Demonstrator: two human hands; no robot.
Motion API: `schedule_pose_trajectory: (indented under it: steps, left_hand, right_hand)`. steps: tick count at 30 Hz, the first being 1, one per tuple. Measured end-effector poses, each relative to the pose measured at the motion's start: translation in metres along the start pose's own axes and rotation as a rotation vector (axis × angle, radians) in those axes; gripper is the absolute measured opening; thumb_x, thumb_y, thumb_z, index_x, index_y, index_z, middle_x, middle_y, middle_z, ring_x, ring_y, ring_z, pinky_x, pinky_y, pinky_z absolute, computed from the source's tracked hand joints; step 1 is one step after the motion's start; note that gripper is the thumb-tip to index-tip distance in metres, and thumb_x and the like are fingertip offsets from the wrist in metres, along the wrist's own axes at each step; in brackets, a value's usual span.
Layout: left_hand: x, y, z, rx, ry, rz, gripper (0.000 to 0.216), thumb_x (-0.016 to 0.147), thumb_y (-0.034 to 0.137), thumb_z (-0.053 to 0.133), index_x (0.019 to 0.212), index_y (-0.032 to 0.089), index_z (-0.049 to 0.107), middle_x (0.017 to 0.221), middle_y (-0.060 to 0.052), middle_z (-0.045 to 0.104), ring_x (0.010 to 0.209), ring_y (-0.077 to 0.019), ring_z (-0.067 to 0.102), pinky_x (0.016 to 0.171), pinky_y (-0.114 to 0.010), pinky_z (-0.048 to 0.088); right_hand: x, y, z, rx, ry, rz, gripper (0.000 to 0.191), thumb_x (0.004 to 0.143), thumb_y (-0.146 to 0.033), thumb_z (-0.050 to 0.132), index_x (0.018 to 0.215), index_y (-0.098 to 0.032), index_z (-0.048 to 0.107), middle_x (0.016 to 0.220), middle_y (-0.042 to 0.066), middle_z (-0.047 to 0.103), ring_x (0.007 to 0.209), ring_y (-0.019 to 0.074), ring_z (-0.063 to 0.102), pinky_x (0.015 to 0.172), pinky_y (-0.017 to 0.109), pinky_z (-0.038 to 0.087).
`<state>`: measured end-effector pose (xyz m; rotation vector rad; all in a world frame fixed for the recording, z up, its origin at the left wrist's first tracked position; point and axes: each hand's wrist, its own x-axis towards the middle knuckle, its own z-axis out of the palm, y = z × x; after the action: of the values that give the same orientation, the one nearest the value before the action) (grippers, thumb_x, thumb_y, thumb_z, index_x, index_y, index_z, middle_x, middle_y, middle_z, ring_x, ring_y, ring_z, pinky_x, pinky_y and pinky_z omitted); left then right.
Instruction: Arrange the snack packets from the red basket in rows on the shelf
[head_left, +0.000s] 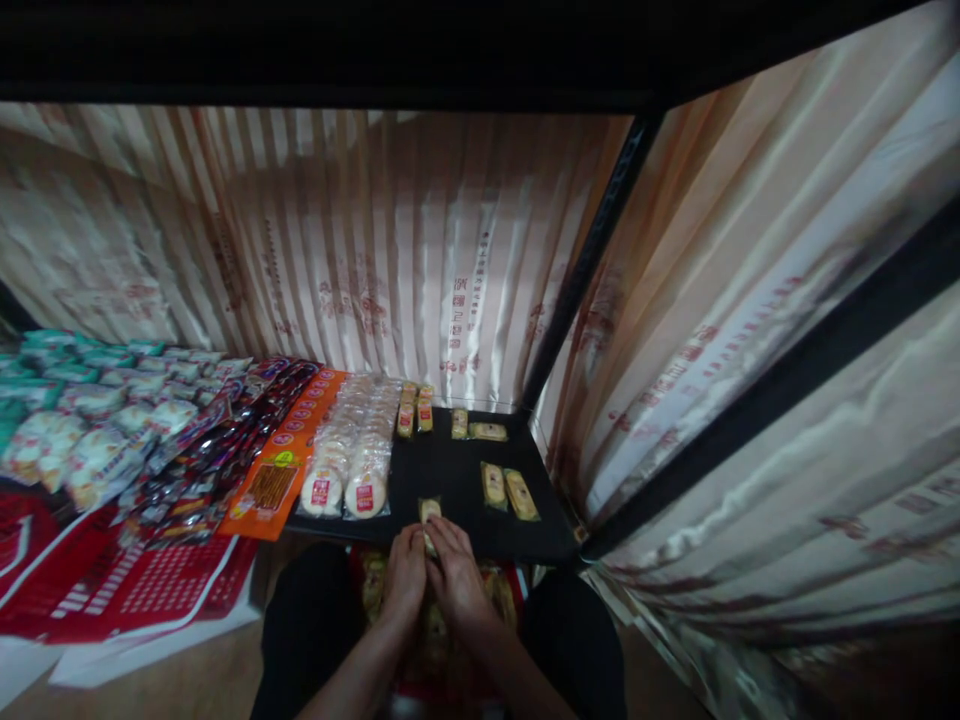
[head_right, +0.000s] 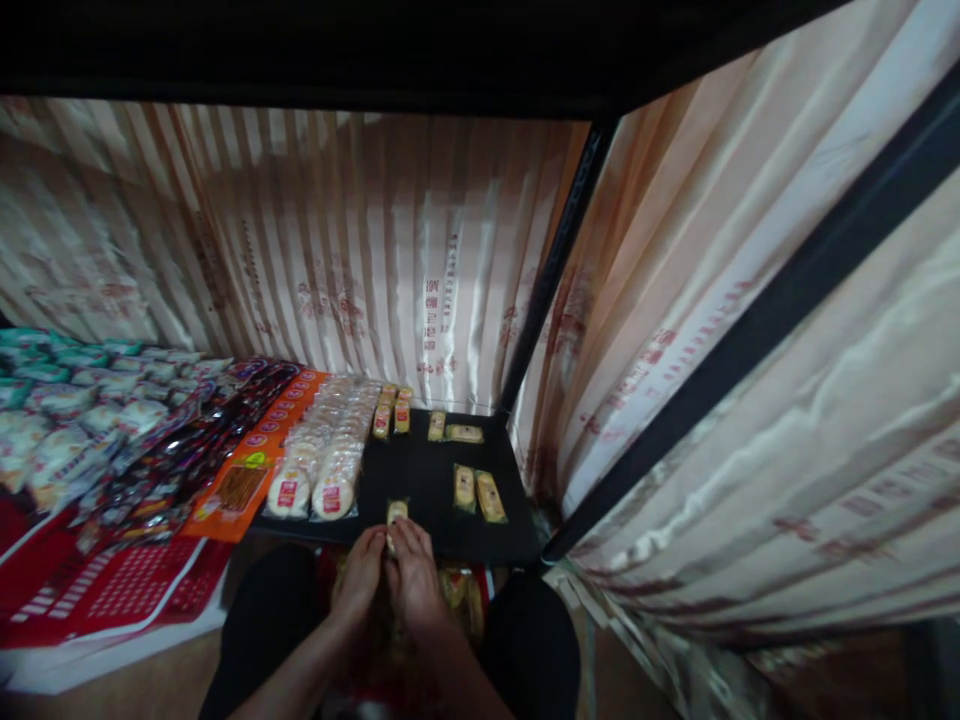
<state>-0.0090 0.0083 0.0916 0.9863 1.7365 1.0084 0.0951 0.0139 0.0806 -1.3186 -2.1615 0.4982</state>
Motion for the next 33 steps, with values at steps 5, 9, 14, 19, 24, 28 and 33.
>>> schedule_pose_trajectory:
  steps: [5, 9, 14, 19, 24, 28, 33]
  left_hand:
    - [-0.008, 0.006, -0.004, -0.051, -0.011, -0.061, 0.032, 0.081, 0.021, 0.036, 0.102, 0.01, 0.058, 0.106, -0.012, 0.064, 0.097, -0.0178, 0.059, 0.087, -0.027, 0.043]
    - [-0.001, 0.007, -0.001, -0.219, -0.068, -0.056, 0.029, 0.081, 0.022, 0.038, 0.101, 0.012, 0.057, 0.1, -0.01, 0.066, 0.085, -0.0155, 0.062, 0.072, -0.024, 0.049]
    - [0.014, 0.014, 0.0, -0.183, -0.04, -0.072, 0.034, 0.078, 0.012, 0.038, 0.109, 0.013, 0.054, 0.114, -0.01, 0.061, 0.092, -0.0134, 0.061, 0.07, -0.02, 0.048]
    - [0.025, 0.024, 0.001, 0.029, 0.002, 0.018, 0.042, 0.074, 0.009, 0.044, 0.116, 0.012, 0.05, 0.112, -0.011, 0.06, 0.096, -0.0157, 0.059, 0.087, -0.026, 0.043]
    - [0.038, 0.03, 0.002, 0.187, 0.1, 0.098, 0.03, 0.074, 0.008, 0.045, 0.099, 0.012, 0.06, 0.132, -0.014, 0.046, 0.121, -0.0195, 0.044, 0.101, -0.027, 0.033]
    - [0.049, 0.032, 0.003, 0.177, 0.091, 0.076, 0.032, 0.076, 0.01, 0.044, 0.105, 0.011, 0.057, 0.126, -0.014, 0.051, 0.118, -0.0196, 0.047, 0.1, -0.027, 0.034]
    - [0.063, 0.029, 0.009, 0.129, 0.122, 0.098, 0.037, 0.076, 0.008, 0.039, 0.11, 0.009, 0.054, 0.118, -0.014, 0.057, 0.11, -0.0178, 0.052, 0.098, -0.025, 0.036]
  right_hand:
    - [-0.009, 0.004, 0.001, -0.014, 0.05, 0.014, 0.051, 0.073, -0.005, 0.043, 0.119, -0.024, 0.056, 0.124, 0.005, 0.056, 0.115, 0.022, 0.046, 0.098, 0.037, 0.041]
    - [0.002, 0.007, -0.009, -0.014, 0.102, -0.029, 0.04, 0.079, -0.011, 0.044, 0.113, -0.024, 0.059, 0.114, 0.006, 0.061, 0.106, 0.021, 0.051, 0.093, 0.036, 0.043]
    - [0.031, 0.005, -0.035, 0.078, 0.116, 0.057, 0.034, 0.08, -0.02, 0.047, 0.113, -0.017, 0.052, 0.101, 0.008, 0.064, 0.093, 0.0193, 0.059, 0.082, 0.032, 0.047]
    - [0.073, 0.011, -0.046, 0.229, -0.007, 0.136, 0.024, 0.076, -0.026, 0.052, 0.099, -0.022, 0.059, 0.08, -0.001, 0.067, 0.073, 0.0158, 0.062, 0.069, 0.026, 0.047]
    - [0.098, 0.03, -0.026, 0.368, 0.022, 0.172, 0.032, 0.077, -0.029, 0.048, 0.104, -0.023, 0.063, 0.087, 0.001, 0.069, 0.074, 0.0159, 0.063, 0.07, 0.029, 0.049]
    - [0.101, 0.04, -0.002, 0.503, 0.065, 0.14, 0.047, 0.071, -0.024, 0.053, 0.119, -0.023, 0.054, 0.082, 0.001, 0.067, 0.065, 0.0137, 0.062, 0.06, 0.026, 0.05]
    - [0.109, 0.044, 0.012, 0.52, 0.144, 0.203, 0.061, 0.066, -0.014, 0.049, 0.127, -0.021, 0.045, 0.094, 0.004, 0.064, 0.073, 0.0141, 0.062, 0.066, 0.027, 0.051]
